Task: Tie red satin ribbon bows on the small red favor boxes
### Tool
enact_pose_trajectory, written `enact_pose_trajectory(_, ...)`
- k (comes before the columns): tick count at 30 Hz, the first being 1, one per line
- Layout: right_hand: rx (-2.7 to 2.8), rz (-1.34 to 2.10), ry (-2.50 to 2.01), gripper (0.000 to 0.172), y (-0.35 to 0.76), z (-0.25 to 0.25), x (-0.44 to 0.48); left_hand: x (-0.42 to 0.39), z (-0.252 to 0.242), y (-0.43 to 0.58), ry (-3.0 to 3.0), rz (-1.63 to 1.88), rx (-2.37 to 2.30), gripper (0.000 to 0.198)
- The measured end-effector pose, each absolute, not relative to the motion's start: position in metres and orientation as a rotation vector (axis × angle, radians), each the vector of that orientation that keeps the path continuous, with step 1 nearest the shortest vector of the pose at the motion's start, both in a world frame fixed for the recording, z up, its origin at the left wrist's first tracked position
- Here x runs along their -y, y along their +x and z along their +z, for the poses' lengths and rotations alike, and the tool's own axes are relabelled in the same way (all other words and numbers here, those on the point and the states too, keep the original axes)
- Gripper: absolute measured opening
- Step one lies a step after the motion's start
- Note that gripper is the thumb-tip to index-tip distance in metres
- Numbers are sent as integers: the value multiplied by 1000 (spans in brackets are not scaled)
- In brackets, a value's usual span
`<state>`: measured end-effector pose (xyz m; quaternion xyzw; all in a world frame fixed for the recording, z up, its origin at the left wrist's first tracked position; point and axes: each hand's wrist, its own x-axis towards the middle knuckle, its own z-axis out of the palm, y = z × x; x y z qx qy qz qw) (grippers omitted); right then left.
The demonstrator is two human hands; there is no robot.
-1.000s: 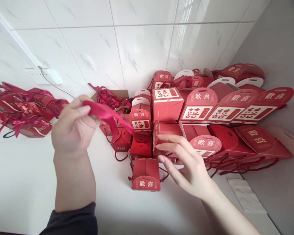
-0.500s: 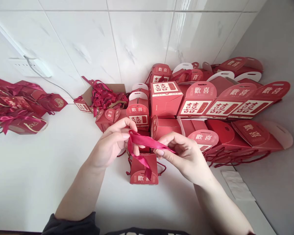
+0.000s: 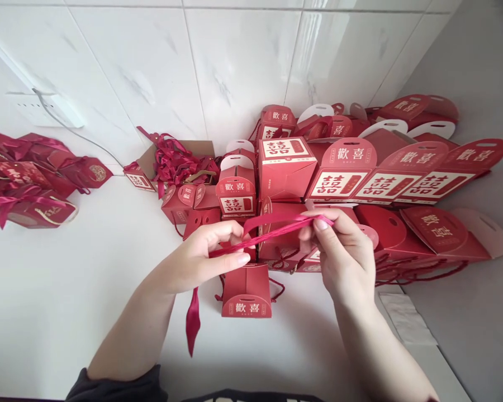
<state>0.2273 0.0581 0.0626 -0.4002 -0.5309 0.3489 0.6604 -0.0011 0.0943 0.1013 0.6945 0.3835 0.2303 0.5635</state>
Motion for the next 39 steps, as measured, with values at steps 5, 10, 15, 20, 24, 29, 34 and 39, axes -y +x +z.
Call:
enact_pose_trajectory(5, 1307, 280, -1152, 28, 236, 70, -43, -91, 106, -4, 1774, 426, -870, 39)
enact_pose_trajectory(10, 1413, 241, -1183, 27, 248, 86, -27, -93, 109, -7, 1713, 466, -773, 35)
enact_pose_trajectory(15, 1452, 627, -1149, 18, 250, 90, -24, -93, 100, 2, 1353, 427, -591, 19)
enact_pose_trajectory(20, 1558, 787, -1188, 27, 249, 87, -29, -85, 92, 17, 1129, 400, -562, 18)
enact_pose_trajectory(24, 1644, 935, -1175, 36, 249, 86, -31, -81, 91, 21, 1121, 419, -574, 18)
enact_pose_trajectory(29, 1628, 1180, -1095, 25, 249, 86, -33, -80, 92, 21, 1154, 429, -572, 19)
enact_pose_trajectory(34, 1712, 1203, -1106, 26, 245, 85, -35, -78, 95, 22, 1173, 459, -572, 14)
enact_pose_trajectory(39, 1873, 1049, -1171, 37, 242, 86, -35, -76, 96, 18, 1311, 465, -530, 10)
